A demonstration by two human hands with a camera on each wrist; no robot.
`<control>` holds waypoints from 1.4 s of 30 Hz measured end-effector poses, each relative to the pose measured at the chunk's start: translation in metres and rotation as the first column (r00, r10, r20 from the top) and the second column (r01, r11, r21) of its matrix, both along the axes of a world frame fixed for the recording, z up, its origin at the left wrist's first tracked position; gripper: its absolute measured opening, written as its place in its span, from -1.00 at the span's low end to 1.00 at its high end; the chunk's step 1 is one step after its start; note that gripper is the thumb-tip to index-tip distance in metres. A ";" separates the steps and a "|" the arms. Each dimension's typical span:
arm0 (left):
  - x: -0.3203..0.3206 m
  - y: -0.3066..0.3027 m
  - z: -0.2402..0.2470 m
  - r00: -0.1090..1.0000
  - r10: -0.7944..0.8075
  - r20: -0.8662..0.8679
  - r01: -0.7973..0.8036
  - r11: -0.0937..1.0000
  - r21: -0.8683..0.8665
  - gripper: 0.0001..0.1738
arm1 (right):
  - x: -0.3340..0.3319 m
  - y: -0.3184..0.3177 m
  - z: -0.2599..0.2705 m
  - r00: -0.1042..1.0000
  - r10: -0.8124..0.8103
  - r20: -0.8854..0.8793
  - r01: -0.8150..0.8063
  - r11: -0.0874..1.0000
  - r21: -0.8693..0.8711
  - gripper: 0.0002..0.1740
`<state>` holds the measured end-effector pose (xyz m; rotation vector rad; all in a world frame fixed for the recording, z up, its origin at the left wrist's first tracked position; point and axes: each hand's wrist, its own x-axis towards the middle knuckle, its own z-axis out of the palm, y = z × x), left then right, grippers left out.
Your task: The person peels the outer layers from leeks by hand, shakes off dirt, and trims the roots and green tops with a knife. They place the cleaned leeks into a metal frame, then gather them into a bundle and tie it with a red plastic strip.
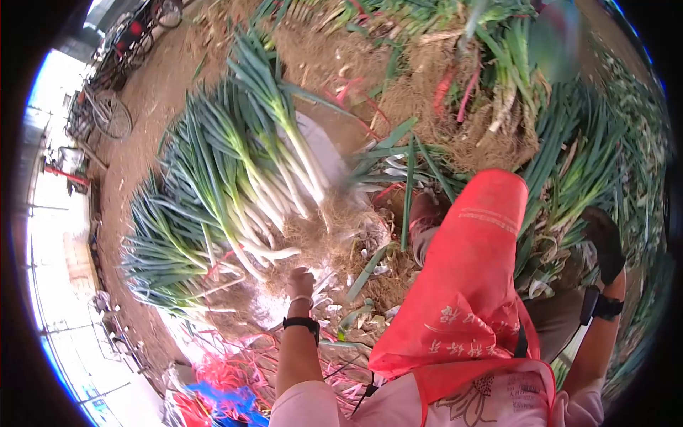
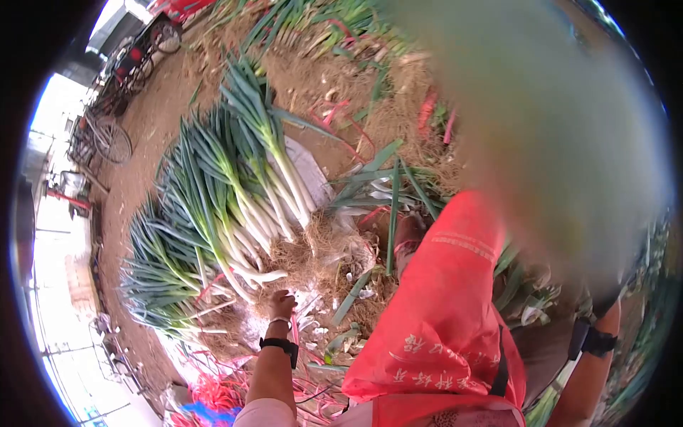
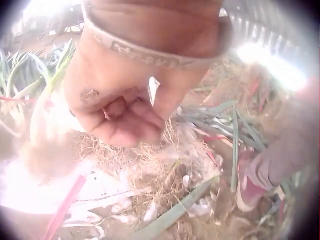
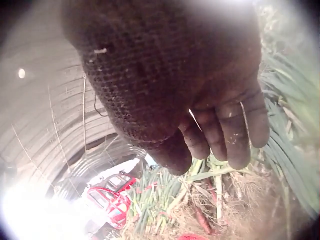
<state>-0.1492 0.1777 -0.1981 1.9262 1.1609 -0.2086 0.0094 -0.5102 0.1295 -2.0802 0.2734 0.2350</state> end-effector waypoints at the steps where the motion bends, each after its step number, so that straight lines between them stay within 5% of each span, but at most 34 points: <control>1: 0.010 -0.004 0.012 0.987 0.155 -0.040 -0.157 0.986 -0.057 -0.68 | 0.008 0.005 -0.002 0.999 0.042 -0.029 -0.043 0.999 -0.013 -0.53; 2: 0.006 0.010 -0.010 0.983 0.178 -0.047 -0.181 0.981 -0.066 -0.68 | 0.015 0.009 -0.006 0.995 0.084 -0.060 -0.085 0.996 -0.024 -0.53; 4: -0.004 0.048 -0.050 0.973 0.229 -0.026 -0.218 0.952 0.217 -0.66 | 0.033 0.008 -0.023 0.987 0.129 -0.091 -0.132 0.991 -0.023 -0.52; 6: -0.010 0.073 -0.050 0.940 0.341 0.023 -0.336 0.909 0.247 -0.67 | 0.052 0.019 -0.038 0.983 0.019 -0.181 -0.042 0.992 -0.120 -0.55; 10: 0.007 0.118 -0.008 0.963 0.253 0.095 -0.264 0.803 0.534 -0.59 | 0.084 0.030 -0.071 0.954 0.184 -0.236 -0.219 0.967 -0.129 -0.58; 11: 0.010 0.130 -0.006 0.957 0.285 0.049 -0.265 0.800 0.538 -0.56 | 0.093 0.029 -0.082 0.954 0.094 -0.283 -0.125 0.988 -0.091 -0.58; 16: 0.011 0.180 -0.021 0.959 0.233 -0.161 -0.089 0.788 0.609 -0.39 | 0.122 0.106 -0.071 0.916 0.099 -0.389 -0.165 0.976 -0.140 -0.60; 21: -0.009 0.216 -0.071 0.922 0.366 -0.124 -0.269 0.838 0.474 -0.17 | 0.144 0.116 -0.091 0.882 0.231 -0.412 -0.336 0.919 -0.205 -0.57; 24: 0.009 0.204 -0.050 0.909 0.369 -0.197 -0.300 0.904 0.306 -0.15 | 0.149 0.127 -0.098 0.879 0.210 -0.429 -0.323 0.923 -0.211 -0.59; 26: -0.006 0.221 -0.080 0.899 0.323 -0.296 -0.220 0.917 0.333 -0.11 | 0.149 0.126 -0.102 0.875 0.200 -0.442 -0.320 0.922 -0.217 -0.60; 28: -0.047 0.247 -0.127 0.925 0.376 0.057 -0.379 0.901 0.212 -0.05 | 0.150 0.128 -0.106 0.871 0.195 -0.451 -0.318 0.923 -0.214 -0.60; 29: -0.020 0.229 -0.088 0.934 0.278 -0.225 -0.160 0.887 0.433 -0.05 | 0.149 0.128 -0.107 0.867 0.189 -0.462 -0.316 0.924 -0.215 -0.61; 30: 0.021 0.198 -0.042 0.843 0.377 -0.384 -0.160 0.856 0.492 -0.07 | 0.148 0.127 -0.109 0.865 0.186 -0.467 -0.315 0.924 -0.215 -0.61; 32: 0.012 0.206 -0.063 0.863 0.459 -0.209 -0.339 0.834 0.435 -0.10 | 0.148 0.126 -0.109 0.865 0.178 -0.469 -0.311 0.924 -0.222 -0.62; 36: -0.003 0.224 -0.094 0.855 0.455 -0.250 -0.290 0.818 0.497 -0.23 | 0.149 0.124 -0.114 0.861 0.174 -0.477 -0.310 0.924 -0.223 -0.63; 38: 0.015 0.209 -0.063 0.921 0.271 -0.281 -0.189 0.939 0.286 -0.27 | 0.149 0.121 -0.115 0.860 0.168 -0.482 -0.307 0.924 -0.226 -0.64; 40: 0.021 0.188 -0.048 0.952 0.279 -0.127 -0.225 0.918 0.328 -0.42 | 0.151 0.119 -0.119 0.862 0.161 -0.481 -0.301 0.925 -0.229 -0.64; 42: 0.030 0.167 -0.017 0.787 0.587 0.191 -0.546 0.806 -0.227 -0.58 | 0.158 0.116 -0.126 0.869 0.155 -0.471 -0.287 0.932 -0.223 -0.64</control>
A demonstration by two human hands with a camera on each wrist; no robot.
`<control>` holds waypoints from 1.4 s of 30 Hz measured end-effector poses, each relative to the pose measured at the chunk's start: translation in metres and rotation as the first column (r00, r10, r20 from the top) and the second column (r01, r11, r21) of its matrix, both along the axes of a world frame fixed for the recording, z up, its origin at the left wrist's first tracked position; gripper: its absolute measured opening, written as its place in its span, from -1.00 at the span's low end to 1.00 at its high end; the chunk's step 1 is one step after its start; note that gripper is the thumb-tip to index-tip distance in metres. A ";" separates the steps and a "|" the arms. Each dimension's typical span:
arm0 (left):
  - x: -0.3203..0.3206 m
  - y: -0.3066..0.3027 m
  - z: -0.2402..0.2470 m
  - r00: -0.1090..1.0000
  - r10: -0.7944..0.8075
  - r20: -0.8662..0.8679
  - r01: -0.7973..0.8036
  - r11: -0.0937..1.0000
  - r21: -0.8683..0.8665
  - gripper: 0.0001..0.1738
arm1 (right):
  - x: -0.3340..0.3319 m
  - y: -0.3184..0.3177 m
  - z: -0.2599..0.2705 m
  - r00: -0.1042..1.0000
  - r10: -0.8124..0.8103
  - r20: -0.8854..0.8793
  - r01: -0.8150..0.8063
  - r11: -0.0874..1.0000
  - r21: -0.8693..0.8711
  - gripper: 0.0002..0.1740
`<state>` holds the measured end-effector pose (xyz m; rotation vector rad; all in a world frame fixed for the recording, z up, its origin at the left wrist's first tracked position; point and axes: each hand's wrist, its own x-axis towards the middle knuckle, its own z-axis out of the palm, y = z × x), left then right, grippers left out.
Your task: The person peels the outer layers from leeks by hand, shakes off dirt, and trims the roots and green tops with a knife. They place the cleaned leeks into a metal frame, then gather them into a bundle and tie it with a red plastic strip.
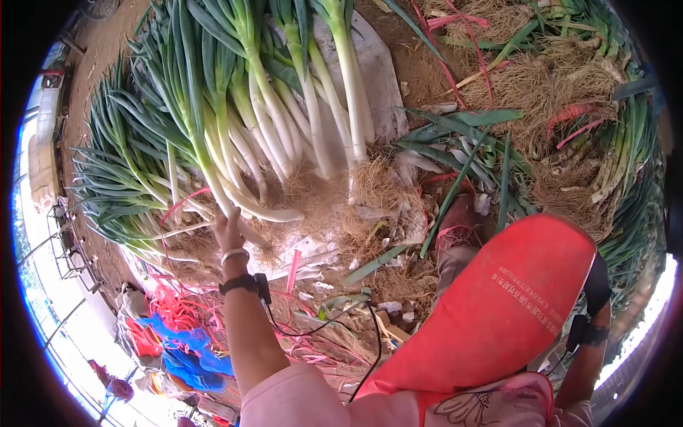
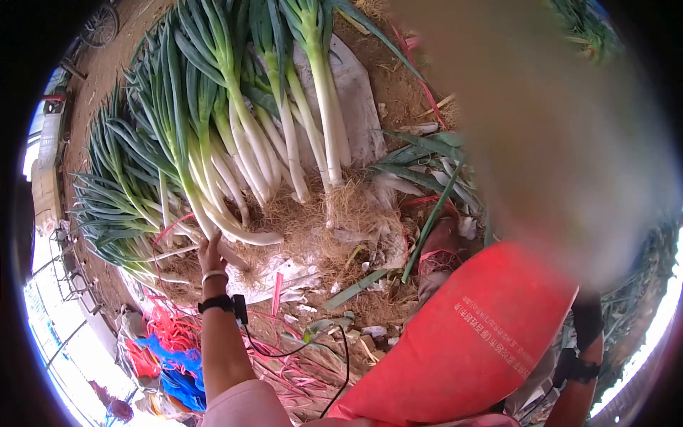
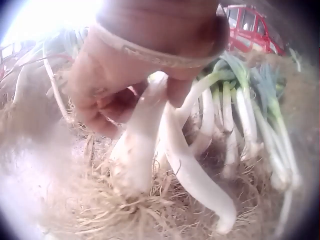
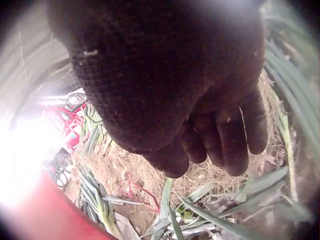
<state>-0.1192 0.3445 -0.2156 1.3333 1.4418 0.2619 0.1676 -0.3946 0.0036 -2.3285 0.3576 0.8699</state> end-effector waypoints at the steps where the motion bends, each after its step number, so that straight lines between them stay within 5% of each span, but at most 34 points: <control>1: 0.010 -0.017 0.013 0.995 0.037 0.091 -0.035 0.999 -0.026 -0.67 | -0.002 -0.001 -0.004 1.000 -0.008 0.007 0.008 1.000 -0.004 -0.64; 3: 0.038 -0.048 0.034 0.987 -0.162 0.012 0.160 0.982 0.102 -0.67 | 0.007 0.002 -0.019 0.999 -0.029 0.032 0.028 0.999 0.017 -0.64; 5: 0.085 -0.104 0.069 0.954 0.070 0.291 -0.035 0.992 -0.124 -0.65 | 0.020 0.027 -0.019 0.998 0.003 0.058 -0.009 0.994 0.113 -0.64; 7: 0.131 -0.153 0.094 0.858 0.098 0.504 0.021 0.974 -0.224 -0.68 | 0.026 0.153 0.023 0.975 0.200 0.097 -0.221 0.909 0.352 -0.62; 9: 0.169 -0.196 0.109 0.870 0.034 0.493 0.105 0.962 -0.251 -0.71 | 0.025 0.247 0.040 0.938 0.310 0.151 -0.345 0.851 0.396 -0.61; 11: 0.194 -0.231 0.122 0.854 -0.017 0.521 0.207 0.928 -0.310 -0.70 | 0.033 0.302 0.039 0.772 0.602 0.203 -0.632 0.696 0.341 -0.52; 13: 0.206 -0.252 0.129 0.844 -0.042 0.534 0.269 0.896 -0.354 -0.67 | 0.047 0.340 0.027 0.430 0.876 0.217 -0.901 0.400 0.170 -0.40; 17: 0.201 -0.264 0.141 0.830 -0.075 0.553 0.302 0.894 -0.332 -0.62 | 0.040 0.371 -0.009 0.441 0.874 0.205 -0.889 0.394 0.234 -0.43; 19: 0.184 -0.248 0.141 0.805 0.045 0.592 0.288 0.843 -0.455 -0.60 | 0.035 0.371 -0.001 0.490 0.846 0.210 -0.857 0.424 0.294 -0.44; 21: 0.152 -0.211 0.085 0.916 -0.010 0.400 0.052 0.994 -0.094 -0.62 | 0.041 0.365 0.012 0.534 0.816 0.221 -0.829 0.454 0.326 -0.45; 23: 0.110 -0.153 0.028 0.941 0.303 0.153 -0.289 0.951 -0.105 -0.57 | 0.049 0.357 0.023 0.571 0.789 0.226 -0.805 0.485 0.342 -0.47; 24: 0.090 -0.133 0.005 0.897 0.405 0.175 -0.386 0.913 -0.133 -0.51 | 0.051 0.355 0.027 0.579 0.783 0.229 -0.800 0.491 0.345 -0.47; 25: 0.064 -0.114 -0.045 0.910 0.413 -0.005 -0.409 0.903 0.130 -0.41 | 0.049 0.354 0.028 0.594 0.774 0.220 -0.789 0.507 0.346 -0.48; 26: 0.052 -0.107 -0.057 0.911 0.413 -0.011 -0.408 0.904 0.128 -0.41 | 0.051 0.350 0.030 0.599 0.771 0.216 -0.785 0.512 0.348 -0.49; 28: 0.056 -0.097 -0.066 0.897 0.288 -0.336 -0.238 0.954 0.182 -0.35 | 0.050 0.348 0.030 0.611 0.764 0.209 -0.777 0.527 0.345 -0.50; 30: 0.062 -0.093 -0.054 0.902 0.217 -0.373 -0.154 0.969 0.191 -0.11 | 0.052 0.344 0.032 0.614 0.760 0.211 -0.774 0.529 0.348 -0.51; 32: 0.067 -0.094 -0.033 0.782 0.369 -0.502 -0.229 0.919 0.319 -0.06 | 0.054 0.340 0.033 0.619 0.757 0.208 -0.770 0.534 0.350 -0.53; 34: 0.050 -0.087 -0.051 0.799 0.312 -0.515 -0.143 0.929 0.341 -0.10 | 0.056 0.338 0.035 0.620 0.754 0.217 -0.771 0.535 0.346 -0.54; 35: 0.038 -0.082 -0.063 0.924 0.235 -0.301 -0.239 0.971 0.024 -0.19 | 0.056 0.338 0.036 0.618 0.755 0.220 -0.774 0.533 0.343 -0.55; 38: 0.045 -0.074 -0.081 0.893 0.339 -0.296 -0.348 0.937 0.025 -0.30 | 0.054 0.348 0.037 0.627 0.745 0.226 -0.766 0.539 0.350 -0.57; 40: 0.041 -0.056 -0.052 0.929 0.365 -0.063 -0.319 0.876 0.361 -0.43 | 0.053 0.356 0.034 0.635 0.738 0.230 -0.760 0.543 0.356 -0.58; 41: 0.019 -0.024 -0.031 0.946 0.237 -0.221 -0.081 0.833 0.548 -0.46 | 0.054 0.359 0.033 0.636 0.735 0.235 -0.759 0.541 0.362 -0.58; 42: 0.015 -0.005 0.016 0.886 0.273 -0.374 0.011 0.795 0.607 -0.47 | 0.053 0.363 0.033 0.644 0.728 0.237 -0.752 0.545 0.371 -0.59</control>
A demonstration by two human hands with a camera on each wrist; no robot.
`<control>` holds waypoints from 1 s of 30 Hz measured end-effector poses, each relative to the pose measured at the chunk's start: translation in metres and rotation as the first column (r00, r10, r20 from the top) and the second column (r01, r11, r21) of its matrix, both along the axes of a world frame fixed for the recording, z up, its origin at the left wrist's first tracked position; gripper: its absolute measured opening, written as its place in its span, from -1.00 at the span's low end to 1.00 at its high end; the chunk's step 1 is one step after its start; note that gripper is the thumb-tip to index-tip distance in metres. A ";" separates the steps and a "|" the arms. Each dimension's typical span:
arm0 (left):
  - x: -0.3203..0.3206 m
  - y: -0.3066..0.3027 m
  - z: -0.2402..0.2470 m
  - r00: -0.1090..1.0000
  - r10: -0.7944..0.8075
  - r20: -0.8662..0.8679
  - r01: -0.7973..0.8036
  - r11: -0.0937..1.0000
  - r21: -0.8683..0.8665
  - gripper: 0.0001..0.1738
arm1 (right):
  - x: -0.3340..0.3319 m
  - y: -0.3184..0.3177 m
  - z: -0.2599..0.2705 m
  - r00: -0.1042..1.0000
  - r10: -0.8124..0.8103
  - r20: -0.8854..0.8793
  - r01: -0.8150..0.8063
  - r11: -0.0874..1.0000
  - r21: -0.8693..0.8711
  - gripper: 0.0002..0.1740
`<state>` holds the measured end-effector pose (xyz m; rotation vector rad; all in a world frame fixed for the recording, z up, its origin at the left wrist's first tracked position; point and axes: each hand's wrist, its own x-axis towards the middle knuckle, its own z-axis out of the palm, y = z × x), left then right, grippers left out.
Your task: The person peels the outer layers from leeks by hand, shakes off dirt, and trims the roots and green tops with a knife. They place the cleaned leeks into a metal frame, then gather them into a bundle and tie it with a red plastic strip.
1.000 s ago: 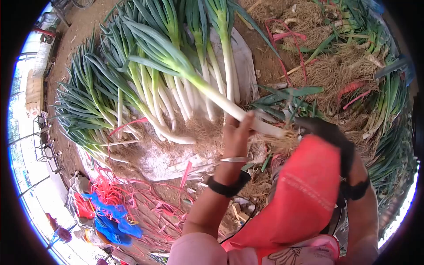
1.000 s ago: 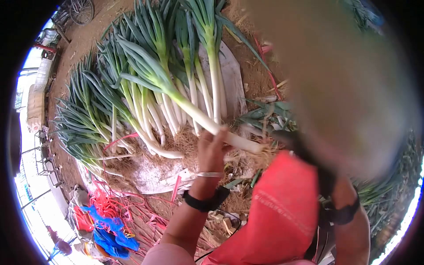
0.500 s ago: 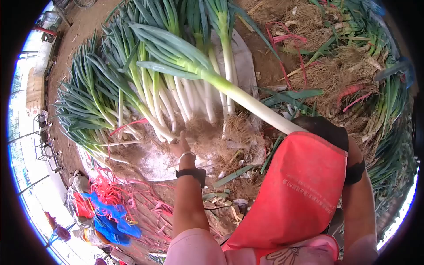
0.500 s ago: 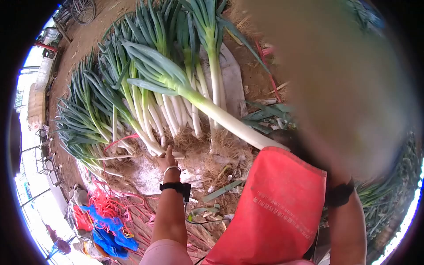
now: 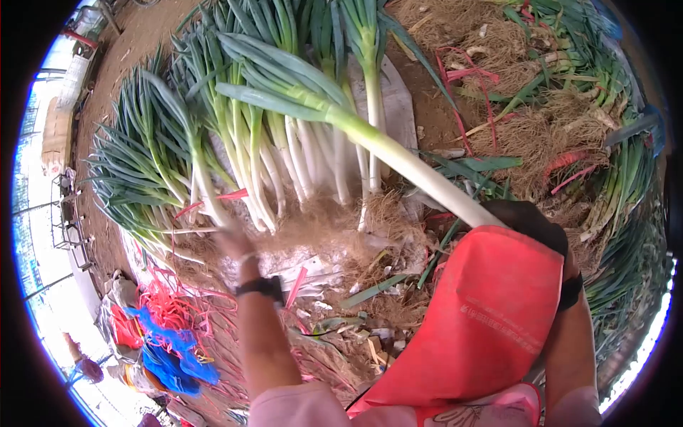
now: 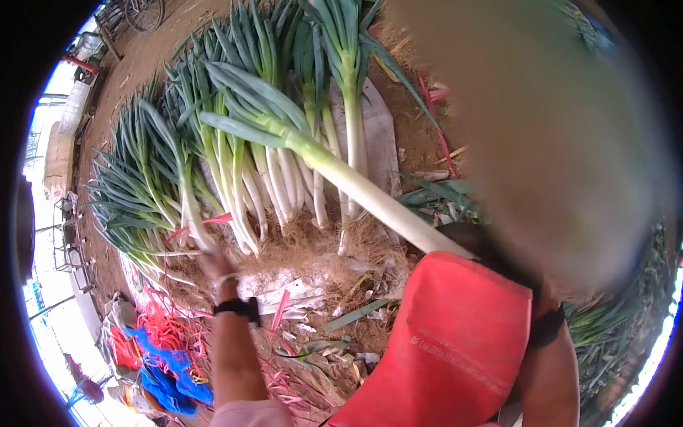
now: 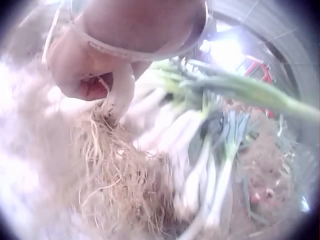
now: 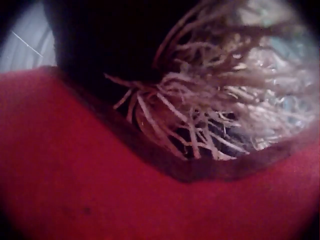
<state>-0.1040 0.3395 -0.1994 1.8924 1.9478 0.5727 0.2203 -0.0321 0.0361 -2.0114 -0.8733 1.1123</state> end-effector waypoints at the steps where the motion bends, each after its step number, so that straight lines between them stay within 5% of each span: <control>1: -0.013 0.026 0.045 0.961 0.085 -0.263 -0.090 0.996 -0.004 -0.45 | 0.000 0.001 0.000 1.000 -0.007 -0.006 0.007 1.000 0.006 -0.60; 2: -0.020 0.044 0.068 0.851 0.159 -0.501 -0.176 0.984 0.014 -0.43 | 0.000 0.004 -0.001 1.000 -0.009 -0.004 0.009 1.000 0.007 -0.60; 3: -0.023 0.044 0.067 0.850 0.162 -0.502 -0.178 0.984 0.017 -0.43 | 0.001 0.007 -0.002 1.000 -0.014 -0.009 0.014 1.000 0.007 -0.61; 5: -0.035 0.038 0.066 0.836 0.022 -0.548 0.212 0.909 0.360 -0.42 | 0.002 0.013 -0.003 1.000 -0.012 -0.016 0.012 1.000 0.003 -0.62; 7: -0.029 0.036 0.003 0.889 -0.429 -0.161 0.415 0.902 -0.118 -0.41 | 0.002 0.017 -0.004 1.000 -0.010 -0.017 0.010 1.000 0.002 -0.63; 8: -0.026 0.029 -0.056 0.782 -0.568 -0.255 0.584 0.811 -0.016 -0.41 | 0.005 0.017 -0.003 1.000 -0.010 -0.020 0.010 1.000 0.001 -0.64; 9: -0.006 0.006 -0.088 0.864 -0.503 -0.016 0.503 0.864 0.006 -0.40 | 0.004 0.019 -0.005 1.000 -0.014 -0.025 0.014 1.000 0.000 -0.64; 13: 0.068 -0.019 -0.037 0.922 -0.246 -0.299 0.187 0.959 -0.213 -0.41 | 0.002 0.025 -0.025 0.991 -0.081 -0.105 0.087 0.994 0.059 -0.64; 16: 0.059 0.009 -0.046 0.871 -0.440 -0.219 0.356 0.872 -0.335 -0.49 | 0.008 0.043 -0.025 0.969 -0.112 -0.222 0.145 0.979 0.140 -0.62; 18: 0.046 0.002 -0.046 0.890 -0.430 -0.151 0.369 0.874 -0.318 -0.60 | 0.007 0.059 -0.026 0.945 -0.102 -0.310 0.152 0.978 0.142 -0.61; 19: 0.049 -0.017 -0.024 0.915 -0.365 0.170 0.402 0.812 -0.423 -0.66 | 0.006 0.069 -0.030 0.936 -0.109 -0.334 0.165 0.976 0.144 -0.59; 20: 0.060 -0.040 0.000 0.854 -0.225 0.469 0.465 0.734 -0.495 -0.72 | 0.007 0.077 -0.035 0.930 -0.113 -0.350 0.174 0.973 0.149 -0.58; 22: 0.097 -0.107 0.063 0.653 0.061 0.755 0.516 0.694 -0.503 -0.82 | 0.001 0.086 -0.068 0.941 -0.078 -0.328 0.133 0.980 0.148 -0.58; 26: 0.159 -0.165 0.104 0.407 0.303 0.861 0.582 0.641 -0.501 -0.83 | -0.038 0.091 -0.110 0.965 -0.124 -0.230 0.137 0.990 0.043 -0.58; 30: 0.171 -0.181 0.099 0.411 0.103 0.906 0.592 0.726 -0.351 -0.79 | -0.011 0.087 -0.065 0.884 -0.068 -0.462 0.108 0.992 0.061 -0.39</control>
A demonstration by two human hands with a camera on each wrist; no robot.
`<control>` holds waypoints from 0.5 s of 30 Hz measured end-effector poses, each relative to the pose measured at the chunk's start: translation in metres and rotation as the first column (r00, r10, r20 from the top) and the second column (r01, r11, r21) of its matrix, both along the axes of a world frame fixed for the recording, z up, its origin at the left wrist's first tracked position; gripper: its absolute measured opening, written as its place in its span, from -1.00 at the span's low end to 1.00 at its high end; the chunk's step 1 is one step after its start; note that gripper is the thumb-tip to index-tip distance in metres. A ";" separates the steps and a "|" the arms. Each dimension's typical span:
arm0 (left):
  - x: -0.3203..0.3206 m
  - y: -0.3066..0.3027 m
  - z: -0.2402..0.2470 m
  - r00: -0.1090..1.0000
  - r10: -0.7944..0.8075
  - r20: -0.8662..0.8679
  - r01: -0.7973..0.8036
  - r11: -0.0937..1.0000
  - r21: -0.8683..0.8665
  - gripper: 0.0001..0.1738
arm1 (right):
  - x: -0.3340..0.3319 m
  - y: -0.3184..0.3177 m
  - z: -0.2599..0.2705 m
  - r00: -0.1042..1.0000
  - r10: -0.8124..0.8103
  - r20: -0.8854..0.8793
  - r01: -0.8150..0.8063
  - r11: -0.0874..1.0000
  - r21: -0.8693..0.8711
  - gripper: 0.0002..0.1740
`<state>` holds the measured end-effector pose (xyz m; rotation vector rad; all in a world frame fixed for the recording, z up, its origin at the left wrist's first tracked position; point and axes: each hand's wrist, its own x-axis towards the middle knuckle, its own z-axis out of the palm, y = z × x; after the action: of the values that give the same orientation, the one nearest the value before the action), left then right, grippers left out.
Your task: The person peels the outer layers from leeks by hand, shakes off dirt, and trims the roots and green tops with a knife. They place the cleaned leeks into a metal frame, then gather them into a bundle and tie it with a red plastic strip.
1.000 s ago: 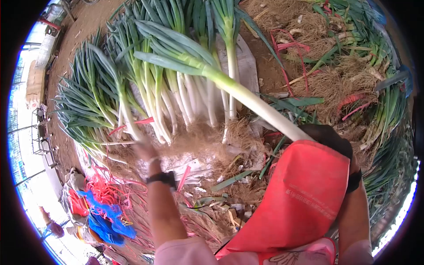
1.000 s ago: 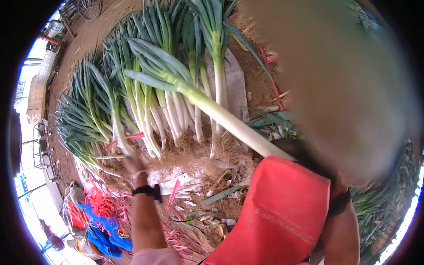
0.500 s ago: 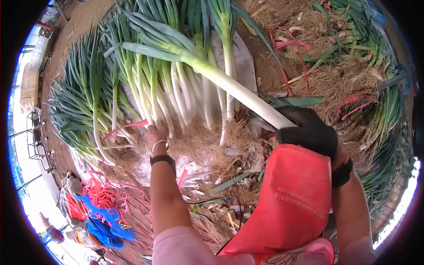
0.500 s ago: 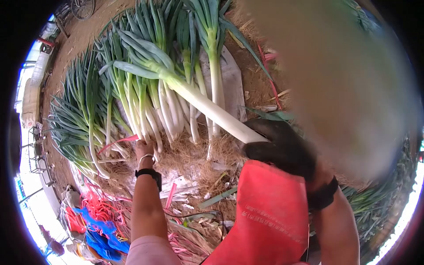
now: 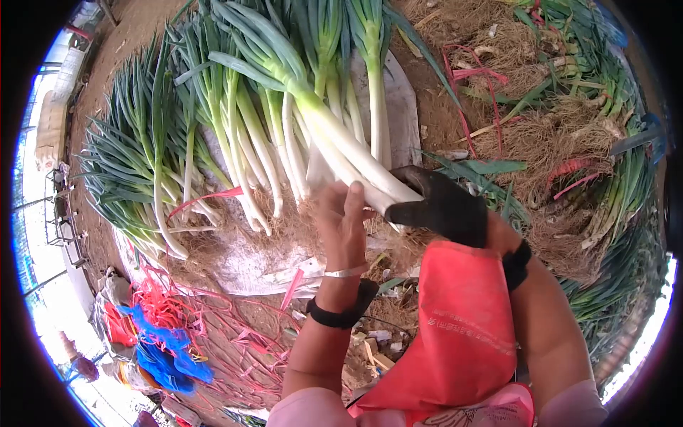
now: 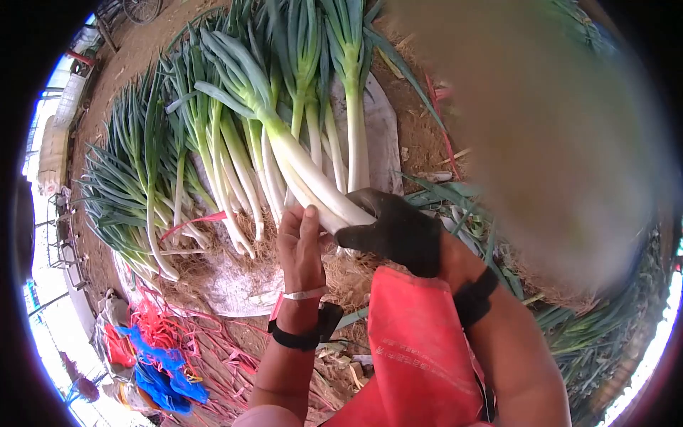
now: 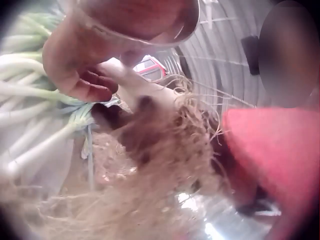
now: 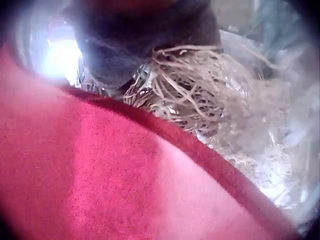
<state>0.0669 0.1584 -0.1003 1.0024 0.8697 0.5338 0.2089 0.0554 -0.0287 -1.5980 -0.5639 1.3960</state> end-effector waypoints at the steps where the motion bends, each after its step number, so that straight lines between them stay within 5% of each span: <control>1: -0.004 -0.003 -0.004 0.997 -0.074 -0.003 0.074 0.997 -0.005 -0.75 | 0.007 -0.002 0.007 0.996 0.042 0.083 -0.047 0.997 0.063 -0.35; 3: -0.014 -0.004 -0.007 0.972 -0.202 -0.118 0.211 0.975 0.066 -0.65 | 0.021 -0.005 0.010 0.996 0.016 0.092 -0.022 0.998 0.067 -0.36; 4: -0.027 0.008 -0.058 0.920 -0.207 -0.332 0.303 0.914 0.268 -0.63 | 0.027 -0.007 0.012 0.995 -0.008 0.103 0.001 0.997 0.073 -0.37; 6: -0.043 0.032 -0.095 0.870 0.030 -0.492 0.259 0.822 0.508 -0.69 | 0.038 -0.009 0.024 0.999 -0.032 0.044 0.029 0.997 0.069 -0.32; 8: -0.033 0.058 -0.082 0.775 0.227 -0.591 0.362 0.607 0.708 -0.65 | 0.041 -0.013 0.022 0.998 -0.054 -0.021 0.056 0.997 0.061 -0.26; 10: -0.023 0.083 -0.087 0.705 0.378 -0.600 0.333 0.571 0.750 -0.59 | 0.037 -0.013 0.007 1.000 0.003 -0.002 -0.003 0.998 0.060 -0.24; 12: -0.020 0.107 -0.104 0.631 0.431 -0.645 0.423 0.506 0.752 -0.57 | 0.030 -0.012 0.007 0.994 0.049 0.096 -0.052 0.998 0.038 -0.22; 14: -0.014 0.114 -0.099 0.295 0.120 -0.948 0.633 0.719 0.288 -0.60 | 0.029 -0.013 0.008 0.996 0.008 0.085 -0.014 0.997 0.077 -0.21; 15: -0.012 0.112 -0.096 0.287 0.105 -0.952 0.688 0.669 0.281 -0.65 | 0.033 -0.013 0.010 0.996 0.004 0.093 -0.011 0.997 0.081 -0.21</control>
<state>0.0552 0.2708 -0.1963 2.2717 1.4810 -0.2617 0.2418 0.0422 -0.0189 -1.6027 -0.6740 1.2927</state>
